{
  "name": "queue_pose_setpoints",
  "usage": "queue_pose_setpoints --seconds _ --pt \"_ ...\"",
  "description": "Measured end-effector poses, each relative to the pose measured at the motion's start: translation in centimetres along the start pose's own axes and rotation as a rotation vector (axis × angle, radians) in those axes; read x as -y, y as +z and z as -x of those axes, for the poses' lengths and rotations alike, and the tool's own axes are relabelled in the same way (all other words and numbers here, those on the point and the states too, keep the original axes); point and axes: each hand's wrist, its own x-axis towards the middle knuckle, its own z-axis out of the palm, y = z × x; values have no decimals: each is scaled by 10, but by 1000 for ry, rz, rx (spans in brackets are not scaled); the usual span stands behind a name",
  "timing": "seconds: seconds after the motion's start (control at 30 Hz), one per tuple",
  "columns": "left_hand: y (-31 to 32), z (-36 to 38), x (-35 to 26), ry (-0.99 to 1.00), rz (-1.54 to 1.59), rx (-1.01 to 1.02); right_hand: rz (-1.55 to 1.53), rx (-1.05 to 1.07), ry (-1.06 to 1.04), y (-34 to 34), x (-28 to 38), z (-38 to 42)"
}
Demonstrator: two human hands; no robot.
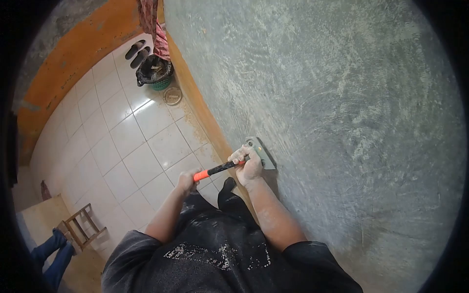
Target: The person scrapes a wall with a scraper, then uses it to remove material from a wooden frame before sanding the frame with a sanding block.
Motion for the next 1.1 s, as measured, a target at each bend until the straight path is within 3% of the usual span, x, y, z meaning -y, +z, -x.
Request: queue_pose_setpoints --seconds 0.1,0.23,0.37,0.47,0.57,0.7,0.77,0.97,1.1 --pt "-7 0 6 -46 55 49 13 -18 21 3 -1 -3" --pt "-18 0 -11 99 -32 -17 -28 42 -11 11 3 -1" --pt "-17 -1 16 -39 -21 11 9 -23 20 1 -4 2" --pt "-6 15 -16 -15 -13 14 13 21 -2 12 9 6" --pt "-11 14 -9 9 -39 -1 -16 4 4 12 9 4" --pt "-9 33 -3 -193 53 88 25 -31 5 11 2 0" --pt "-16 23 -17 -113 -34 50 -12 27 -28 23 10 7" --pt "-18 32 16 -211 -172 151 26 -174 -90 13 -8 4" --pt "-28 39 -6 -208 -140 205 16 -263 -95 21 -11 12"
